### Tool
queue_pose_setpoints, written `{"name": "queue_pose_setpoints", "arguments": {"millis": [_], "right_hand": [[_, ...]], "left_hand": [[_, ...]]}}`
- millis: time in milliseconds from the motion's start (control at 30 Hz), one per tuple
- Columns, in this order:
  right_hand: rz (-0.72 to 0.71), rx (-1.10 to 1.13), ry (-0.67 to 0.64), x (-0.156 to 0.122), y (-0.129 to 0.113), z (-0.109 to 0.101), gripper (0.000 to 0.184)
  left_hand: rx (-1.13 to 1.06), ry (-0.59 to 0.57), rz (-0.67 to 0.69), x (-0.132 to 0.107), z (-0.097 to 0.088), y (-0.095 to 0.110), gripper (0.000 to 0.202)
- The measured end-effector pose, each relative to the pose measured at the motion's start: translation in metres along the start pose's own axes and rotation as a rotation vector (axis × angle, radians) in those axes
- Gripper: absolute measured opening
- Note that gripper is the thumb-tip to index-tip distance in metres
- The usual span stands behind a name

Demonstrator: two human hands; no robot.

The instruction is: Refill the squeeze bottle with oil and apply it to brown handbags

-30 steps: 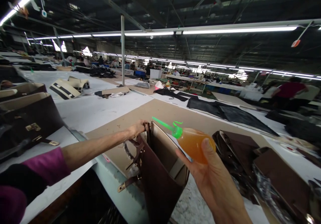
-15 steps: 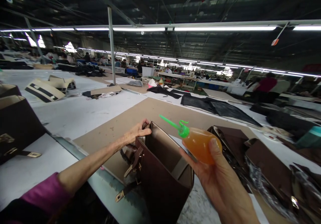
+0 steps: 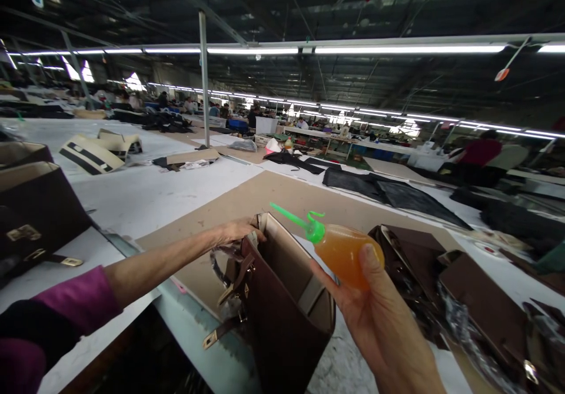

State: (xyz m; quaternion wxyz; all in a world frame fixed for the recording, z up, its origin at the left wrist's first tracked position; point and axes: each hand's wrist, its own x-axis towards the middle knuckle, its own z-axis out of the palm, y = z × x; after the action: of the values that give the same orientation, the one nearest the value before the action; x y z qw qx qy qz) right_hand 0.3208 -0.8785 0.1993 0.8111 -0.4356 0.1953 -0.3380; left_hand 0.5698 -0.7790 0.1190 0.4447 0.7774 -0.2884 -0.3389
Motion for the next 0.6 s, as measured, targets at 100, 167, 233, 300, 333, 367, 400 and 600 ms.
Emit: {"name": "queue_pose_setpoints", "arguments": {"millis": [100, 167, 233, 300, 333, 367, 400, 600], "right_hand": [[0.002, 0.013, 0.006, 0.001, 0.0, -0.002, 0.039], [0.01, 0.03, 0.022, -0.001, -0.003, -0.003, 0.038], [0.035, 0.054, 0.065, -0.006, -0.009, -0.005, 0.037], [0.062, 0.083, 0.122, -0.015, -0.015, -0.009, 0.039], [0.073, 0.1, 0.151, -0.02, -0.018, -0.012, 0.041], [0.082, 0.118, 0.173, -0.025, -0.021, -0.016, 0.043], [0.095, 0.135, 0.184, -0.03, -0.022, -0.021, 0.044], [0.184, 0.125, 0.146, -0.04, -0.014, -0.062, 0.04]], "left_hand": [[-0.01, -0.03, 0.05, -0.003, -0.005, -0.001, 0.015], [-0.001, -0.026, 0.1, -0.007, -0.006, 0.0, 0.013], [0.023, -0.024, 0.161, -0.013, -0.008, 0.006, 0.012], [0.061, -0.03, 0.223, -0.02, -0.009, 0.019, 0.016], [0.082, -0.038, 0.249, -0.024, -0.011, 0.028, 0.019], [0.104, -0.05, 0.271, -0.028, -0.013, 0.04, 0.022], [0.127, -0.065, 0.287, -0.031, -0.015, 0.053, 0.024], [0.275, -0.132, 0.305, -0.028, -0.021, 0.129, 0.018]]}}
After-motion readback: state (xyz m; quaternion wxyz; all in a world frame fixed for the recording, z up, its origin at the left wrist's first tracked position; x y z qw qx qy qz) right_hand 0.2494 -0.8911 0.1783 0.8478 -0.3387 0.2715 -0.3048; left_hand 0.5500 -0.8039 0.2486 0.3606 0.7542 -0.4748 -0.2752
